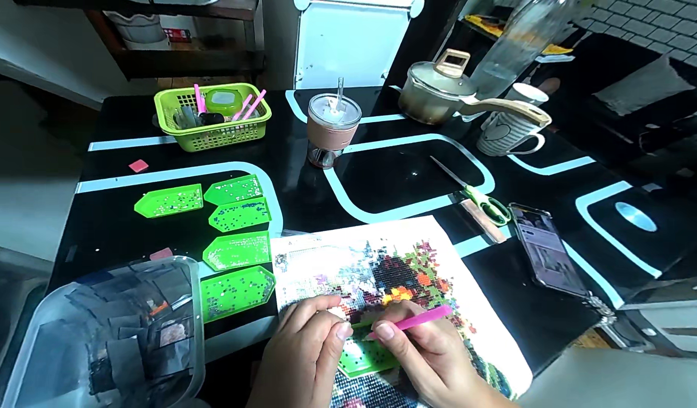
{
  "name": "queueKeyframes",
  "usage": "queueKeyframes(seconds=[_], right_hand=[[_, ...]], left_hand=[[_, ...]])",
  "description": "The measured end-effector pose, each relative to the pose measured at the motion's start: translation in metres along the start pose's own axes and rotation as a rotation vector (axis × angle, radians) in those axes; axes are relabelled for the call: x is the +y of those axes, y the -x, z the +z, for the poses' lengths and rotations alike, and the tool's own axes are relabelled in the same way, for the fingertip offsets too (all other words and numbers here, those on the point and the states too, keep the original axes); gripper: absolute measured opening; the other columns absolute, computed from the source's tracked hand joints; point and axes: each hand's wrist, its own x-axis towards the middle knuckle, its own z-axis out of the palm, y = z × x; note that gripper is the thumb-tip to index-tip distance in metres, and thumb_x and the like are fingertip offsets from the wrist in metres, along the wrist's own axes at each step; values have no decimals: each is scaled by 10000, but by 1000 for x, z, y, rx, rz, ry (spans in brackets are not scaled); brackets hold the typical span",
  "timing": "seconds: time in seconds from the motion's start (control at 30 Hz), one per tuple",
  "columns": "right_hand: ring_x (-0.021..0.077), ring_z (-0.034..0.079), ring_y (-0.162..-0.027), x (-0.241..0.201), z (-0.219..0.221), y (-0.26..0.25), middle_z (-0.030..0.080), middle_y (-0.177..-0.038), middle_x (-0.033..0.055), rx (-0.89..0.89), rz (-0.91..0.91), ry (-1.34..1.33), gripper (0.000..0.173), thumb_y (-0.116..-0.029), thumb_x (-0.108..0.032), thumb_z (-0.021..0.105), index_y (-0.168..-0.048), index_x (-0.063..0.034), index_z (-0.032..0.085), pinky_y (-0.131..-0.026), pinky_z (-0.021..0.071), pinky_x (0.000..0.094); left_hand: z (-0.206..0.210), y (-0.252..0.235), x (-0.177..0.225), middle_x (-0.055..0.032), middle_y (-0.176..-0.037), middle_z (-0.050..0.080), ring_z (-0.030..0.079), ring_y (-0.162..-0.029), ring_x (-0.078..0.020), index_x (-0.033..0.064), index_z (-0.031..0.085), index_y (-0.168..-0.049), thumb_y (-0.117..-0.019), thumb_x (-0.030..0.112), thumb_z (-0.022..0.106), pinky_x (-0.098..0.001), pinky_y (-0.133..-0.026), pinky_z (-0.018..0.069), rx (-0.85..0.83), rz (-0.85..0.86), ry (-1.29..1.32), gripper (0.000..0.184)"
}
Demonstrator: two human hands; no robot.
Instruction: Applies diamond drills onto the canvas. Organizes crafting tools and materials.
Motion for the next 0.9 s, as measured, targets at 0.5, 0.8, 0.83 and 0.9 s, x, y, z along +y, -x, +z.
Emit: queueKeyframes(seconds=[0.5, 0.8, 0.83, 0.9], right_hand=[[20, 607, -575, 20, -34, -27, 676, -716, -37, 233, 511, -263, 257, -1085, -230, 466, -933, -150, 657, -551, 510, 154], [-13, 571, -601, 28, -28, -18, 613, -708, -71, 117, 279, -146, 238, -1092, -270, 498, -943, -138, 629, -565, 485, 137], [-11, 574, -604, 28, -27, -17, 618, -713, -66, 116, 274, -143, 238, -1091, -261, 499, -944, -132, 633, -566, 488, 140], [-10, 573, -605, 28, -27, -18, 616, -714, -62, 112, 266, -135, 244, -1092, -254, 495, -939, -126, 636, -565, 487, 141]], left_hand=[[-6, -1, 7, -110, -1329, 665, 618, -1222, -218, 107, 749, -1057, -1022, 301, 576, -369, -998, 507, -113, -42, -48, 262], [-7, 0, 7, -121, -1345, 653, 602, -1247, -245, 105, 734, -1127, -1000, 327, 617, -391, -1004, 501, -154, -25, -89, 281], [-7, 0, 7, -123, -1344, 654, 600, -1251, -244, 105, 734, -1126, -999, 325, 618, -385, -1010, 498, -155, -23, -89, 279], [-7, 0, 7, -125, -1345, 653, 599, -1252, -240, 106, 733, -1126, -997, 324, 622, -378, -1010, 498, -152, -18, -90, 276]])
